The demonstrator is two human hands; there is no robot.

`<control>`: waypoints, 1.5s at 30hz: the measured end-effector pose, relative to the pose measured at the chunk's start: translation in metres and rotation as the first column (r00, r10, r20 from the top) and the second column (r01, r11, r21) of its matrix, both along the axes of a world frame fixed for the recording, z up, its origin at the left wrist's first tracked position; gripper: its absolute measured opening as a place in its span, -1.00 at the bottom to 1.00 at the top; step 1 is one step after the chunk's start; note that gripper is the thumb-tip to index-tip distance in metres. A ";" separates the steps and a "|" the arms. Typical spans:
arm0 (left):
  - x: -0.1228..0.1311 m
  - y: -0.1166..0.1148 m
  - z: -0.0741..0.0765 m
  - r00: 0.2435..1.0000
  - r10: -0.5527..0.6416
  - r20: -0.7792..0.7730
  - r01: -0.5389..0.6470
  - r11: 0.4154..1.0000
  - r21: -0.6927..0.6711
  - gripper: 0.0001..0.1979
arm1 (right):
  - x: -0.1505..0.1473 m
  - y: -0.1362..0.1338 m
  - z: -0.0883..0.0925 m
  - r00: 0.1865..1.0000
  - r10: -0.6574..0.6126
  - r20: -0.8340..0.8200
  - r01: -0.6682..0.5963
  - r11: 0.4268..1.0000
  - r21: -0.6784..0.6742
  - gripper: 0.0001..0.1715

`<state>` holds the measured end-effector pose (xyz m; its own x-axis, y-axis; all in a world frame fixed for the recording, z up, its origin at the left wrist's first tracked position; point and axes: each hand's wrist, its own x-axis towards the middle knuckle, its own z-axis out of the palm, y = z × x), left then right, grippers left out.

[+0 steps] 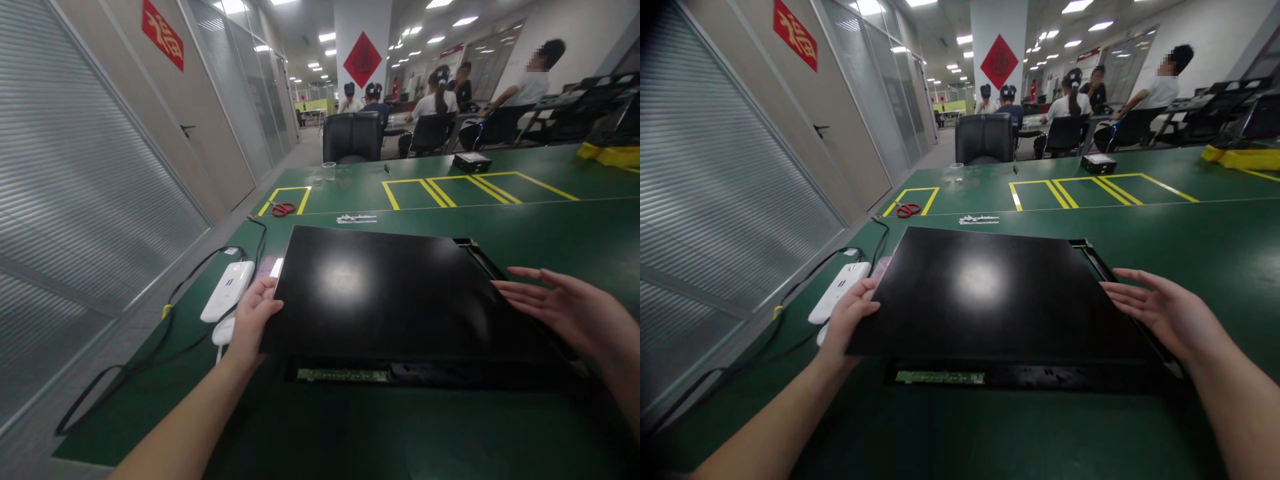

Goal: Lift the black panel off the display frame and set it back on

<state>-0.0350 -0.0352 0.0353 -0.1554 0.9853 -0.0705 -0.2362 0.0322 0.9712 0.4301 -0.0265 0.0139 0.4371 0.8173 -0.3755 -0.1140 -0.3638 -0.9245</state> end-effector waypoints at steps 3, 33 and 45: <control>-0.009 0.003 0.009 0.998 0.017 -0.062 -0.015 0.999 0.037 -0.59 | -0.003 0.000 0.004 0.998 0.063 -0.005 -0.062 0.997 0.055 -0.63; -0.002 0.019 -0.018 0.891 -0.323 -0.319 0.282 0.945 -0.167 -0.69 | -0.013 0.001 0.011 0.960 -0.008 0.280 0.002 1.000 0.021 -0.89; 0.002 0.023 -0.033 0.865 -0.122 -0.487 0.108 0.992 -0.058 -0.59 | 0.000 0.006 -0.008 0.677 0.162 0.718 -0.171 0.983 -0.061 -0.72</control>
<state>-0.0330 -0.0120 0.0025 -0.0626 0.9971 -0.0428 0.2756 0.0585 0.9595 0.4299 -0.0206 0.0061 0.4250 0.9052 0.0036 0.6465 -0.3007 -0.7011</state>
